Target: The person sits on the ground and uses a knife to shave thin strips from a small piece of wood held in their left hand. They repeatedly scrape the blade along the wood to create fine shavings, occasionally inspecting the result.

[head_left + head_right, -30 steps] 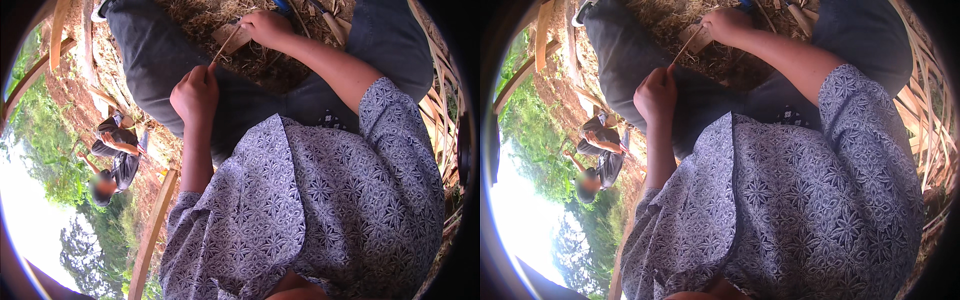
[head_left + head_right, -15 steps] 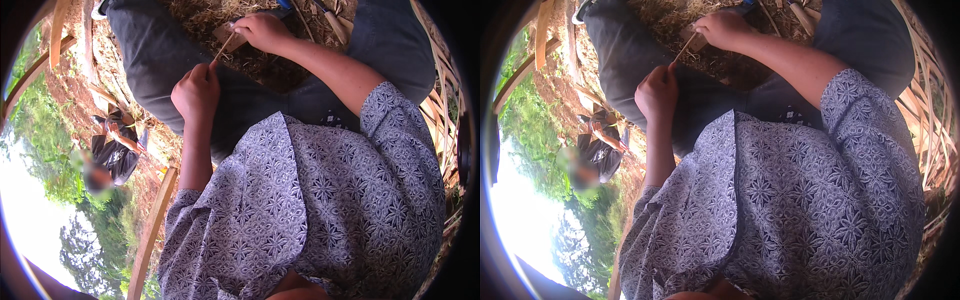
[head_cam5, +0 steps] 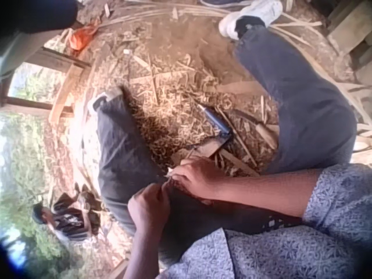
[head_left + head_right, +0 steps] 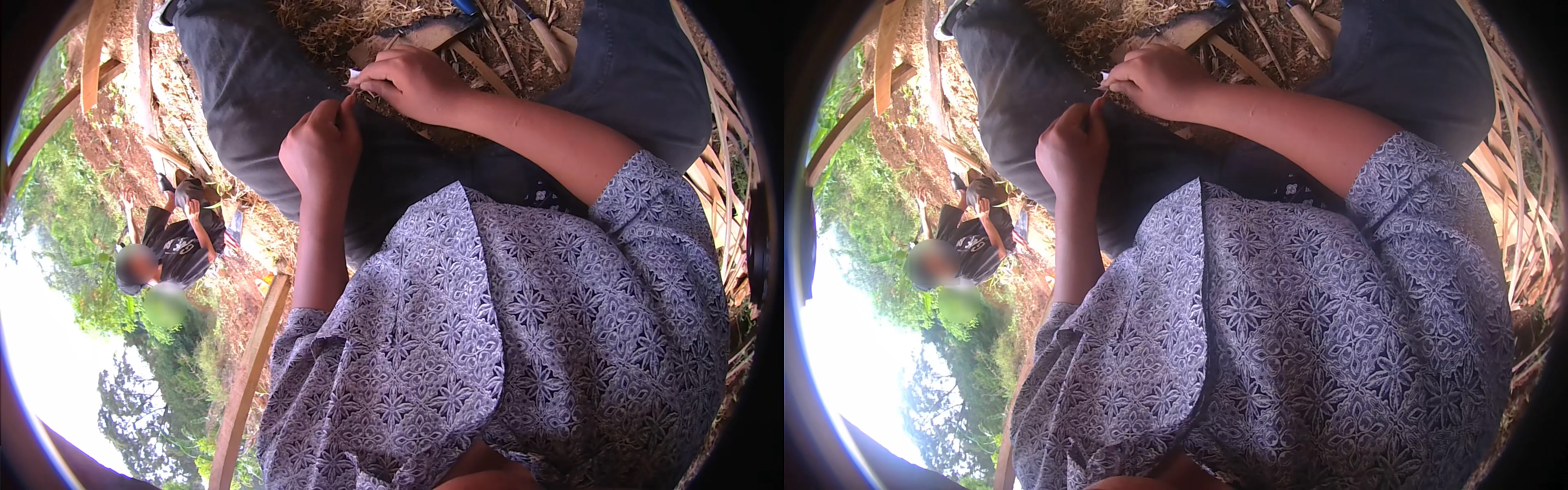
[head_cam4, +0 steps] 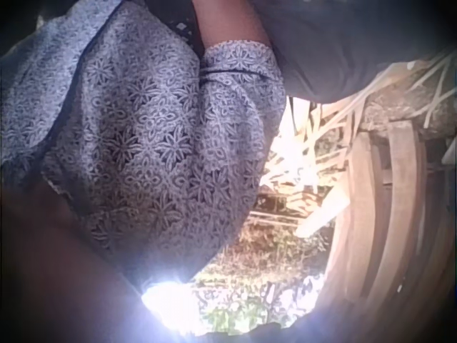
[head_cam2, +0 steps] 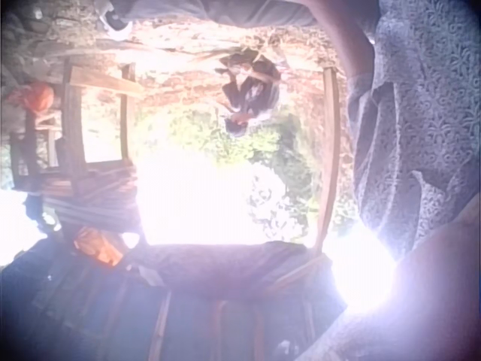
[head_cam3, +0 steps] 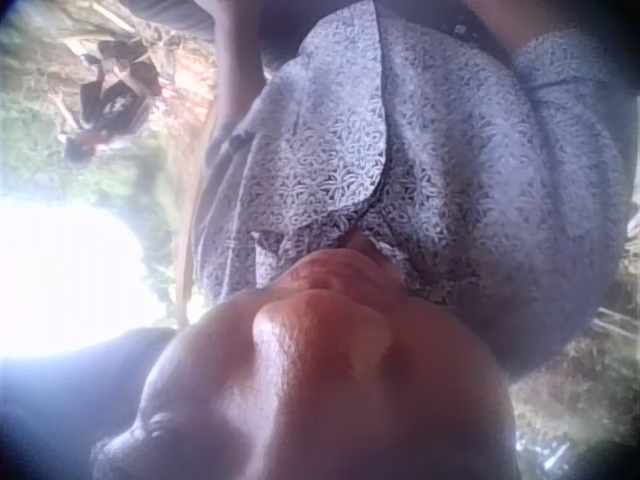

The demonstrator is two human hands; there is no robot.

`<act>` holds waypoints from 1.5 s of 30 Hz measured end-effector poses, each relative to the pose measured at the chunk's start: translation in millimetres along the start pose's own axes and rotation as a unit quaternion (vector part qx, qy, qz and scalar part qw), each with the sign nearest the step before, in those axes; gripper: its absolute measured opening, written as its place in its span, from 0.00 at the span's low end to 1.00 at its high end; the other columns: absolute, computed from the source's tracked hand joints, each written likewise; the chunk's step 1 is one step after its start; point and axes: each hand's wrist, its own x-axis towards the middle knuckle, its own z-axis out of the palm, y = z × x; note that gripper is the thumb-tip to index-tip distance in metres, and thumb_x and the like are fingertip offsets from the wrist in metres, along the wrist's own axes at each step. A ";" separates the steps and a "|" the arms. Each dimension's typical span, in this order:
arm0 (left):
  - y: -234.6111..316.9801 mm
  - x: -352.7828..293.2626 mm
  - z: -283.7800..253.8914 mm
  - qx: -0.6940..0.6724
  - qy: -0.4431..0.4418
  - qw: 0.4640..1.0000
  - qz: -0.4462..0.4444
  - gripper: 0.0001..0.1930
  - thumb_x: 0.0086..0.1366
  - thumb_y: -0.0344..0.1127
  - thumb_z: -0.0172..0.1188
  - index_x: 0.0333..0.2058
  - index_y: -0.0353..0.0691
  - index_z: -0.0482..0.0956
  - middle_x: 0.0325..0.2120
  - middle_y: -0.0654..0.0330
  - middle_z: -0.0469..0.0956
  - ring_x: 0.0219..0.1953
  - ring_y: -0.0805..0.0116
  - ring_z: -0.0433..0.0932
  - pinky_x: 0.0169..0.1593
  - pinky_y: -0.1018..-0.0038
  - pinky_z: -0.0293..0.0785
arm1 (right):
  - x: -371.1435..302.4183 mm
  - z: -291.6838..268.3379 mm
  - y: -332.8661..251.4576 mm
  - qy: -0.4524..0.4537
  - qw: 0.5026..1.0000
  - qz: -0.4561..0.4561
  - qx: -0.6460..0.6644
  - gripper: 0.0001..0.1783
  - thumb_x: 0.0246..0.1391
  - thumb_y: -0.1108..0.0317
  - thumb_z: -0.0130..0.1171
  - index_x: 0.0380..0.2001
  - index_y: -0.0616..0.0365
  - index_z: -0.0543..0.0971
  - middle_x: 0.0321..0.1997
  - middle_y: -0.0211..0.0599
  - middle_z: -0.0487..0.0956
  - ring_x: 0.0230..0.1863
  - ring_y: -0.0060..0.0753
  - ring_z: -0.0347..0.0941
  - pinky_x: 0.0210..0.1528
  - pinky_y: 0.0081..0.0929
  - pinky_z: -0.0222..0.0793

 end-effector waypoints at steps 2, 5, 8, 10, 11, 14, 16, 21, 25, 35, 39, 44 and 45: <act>0.7 -0.9 -0.4 -0.003 -0.002 1.000 -0.005 0.16 0.65 0.45 0.66 0.22 0.43 0.80 0.19 0.53 0.78 0.23 0.48 0.79 0.26 0.58 0.72 | 22.0 -10.0 41.1 -0.011 0.993 0.087 -0.081 0.14 0.63 0.57 0.56 0.40 0.47 0.88 0.42 0.35 0.86 0.46 0.39 0.82 0.49 0.42 0.77; 2.7 2.8 -1.9 -0.002 -0.002 1.000 -0.007 0.16 0.65 0.45 0.66 0.22 0.43 0.80 0.19 0.53 0.78 0.23 0.48 0.79 0.26 0.58 0.72 | 8.5 3.1 19.8 0.017 0.998 0.020 -0.053 0.12 0.63 0.59 0.57 0.40 0.47 0.87 0.39 0.37 0.85 0.46 0.44 0.81 0.50 0.42 0.76; 0.5 2.2 -1.0 0.001 -0.003 1.000 -0.002 0.17 0.66 0.45 0.65 0.21 0.43 0.80 0.18 0.53 0.77 0.23 0.48 0.79 0.26 0.58 0.71 | 1.6 6.4 2.2 0.037 0.999 -0.020 0.011 0.11 0.62 0.57 0.58 0.39 0.45 0.87 0.37 0.35 0.85 0.43 0.43 0.82 0.47 0.43 0.76; 0.3 -1.4 -1.0 0.010 -0.011 1.000 -0.005 0.17 0.66 0.45 0.65 0.21 0.43 0.80 0.18 0.53 0.77 0.23 0.48 0.79 0.26 0.58 0.71 | 17.2 1.1 61.0 0.004 0.994 0.060 -0.087 0.14 0.63 0.55 0.55 0.38 0.44 0.87 0.34 0.34 0.86 0.39 0.43 0.83 0.44 0.45 0.77; 0.8 -0.2 -1.9 0.013 -0.012 1.000 -0.004 0.17 0.66 0.46 0.65 0.21 0.43 0.79 0.18 0.53 0.77 0.23 0.48 0.79 0.26 0.57 0.71 | 28.4 -8.7 63.3 -0.005 0.990 0.121 -0.072 0.15 0.63 0.53 0.54 0.37 0.45 0.87 0.31 0.36 0.86 0.37 0.45 0.83 0.42 0.47 0.77; 0.8 2.2 -2.7 0.016 -0.006 1.000 0.004 0.18 0.65 0.46 0.65 0.19 0.43 0.78 0.17 0.54 0.77 0.22 0.49 0.79 0.25 0.58 0.71 | 5.4 4.7 18.0 0.040 0.999 -0.005 -0.021 0.12 0.63 0.57 0.57 0.38 0.46 0.87 0.39 0.40 0.85 0.43 0.45 0.82 0.49 0.45 0.75; -1.4 3.9 0.1 0.015 0.011 1.000 0.022 0.19 0.64 0.45 0.66 0.17 0.44 0.75 0.16 0.56 0.76 0.20 0.51 0.79 0.23 0.59 0.71 | 2.1 0.5 7.6 0.001 1.000 -0.013 0.008 0.11 0.63 0.59 0.58 0.41 0.49 0.87 0.41 0.39 0.85 0.46 0.45 0.81 0.50 0.44 0.74; -1.8 -0.1 -4.6 -0.025 0.009 0.999 0.033 0.10 0.63 0.43 0.67 0.30 0.45 0.81 0.25 0.56 0.81 0.28 0.51 0.82 0.30 0.59 0.76 | 22.1 -12.3 67.7 -0.011 0.993 0.083 -0.079 0.13 0.62 0.55 0.59 0.42 0.48 0.87 0.37 0.38 0.86 0.42 0.45 0.82 0.47 0.43 0.76; -4.6 -0.3 -3.0 -0.054 0.008 0.998 0.024 0.07 0.62 0.40 0.67 0.35 0.47 0.79 0.30 0.60 0.83 0.32 0.54 0.83 0.33 0.61 0.78 | 22.6 -14.8 61.6 0.005 0.994 0.097 -0.044 0.10 0.62 0.60 0.60 0.39 0.52 0.85 0.36 0.39 0.85 0.41 0.43 0.82 0.45 0.39 0.75; -0.4 -2.1 -7.7 -0.037 0.003 0.998 0.049 0.08 0.61 0.37 0.66 0.25 0.45 0.77 0.24 0.60 0.77 0.24 0.54 0.79 0.27 0.61 0.73 | 36.0 -41.3 55.5 0.014 0.985 0.159 0.062 0.10 0.57 0.67 0.57 0.37 0.59 0.85 0.35 0.47 0.85 0.41 0.51 0.82 0.44 0.44 0.76; 1.7 -5.6 -14.1 -0.030 -0.033 0.998 0.036 0.09 0.62 0.39 0.67 0.26 0.45 0.78 0.23 0.60 0.78 0.26 0.52 0.80 0.29 0.60 0.74 | 32.1 -27.2 52.3 0.042 0.999 0.024 0.014 0.09 0.55 0.68 0.59 0.35 0.57 0.86 0.34 0.46 0.84 0.41 0.50 0.81 0.46 0.43 0.76; -0.9 -8.3 -10.0 -0.025 -0.017 0.998 0.054 0.10 0.62 0.39 0.67 0.25 0.44 0.78 0.23 0.59 0.77 0.25 0.53 0.79 0.28 0.60 0.73 | 25.3 -8.8 69.5 0.029 0.999 -0.035 0.021 0.09 0.58 0.61 0.66 0.38 0.52 0.87 0.38 0.37 0.82 0.43 0.43 0.80 0.46 0.36 0.75; -1.5 -9.0 -7.9 -0.025 -0.002 0.998 0.059 0.10 0.62 0.39 0.68 0.25 0.44 0.78 0.23 0.59 0.77 0.25 0.53 0.79 0.28 0.60 0.73 | 26.4 -9.2 68.9 0.031 0.999 0.011 0.016 0.09 0.57 0.62 0.66 0.36 0.53 0.87 0.37 0.40 0.82 0.42 0.45 0.80 0.46 0.39 0.75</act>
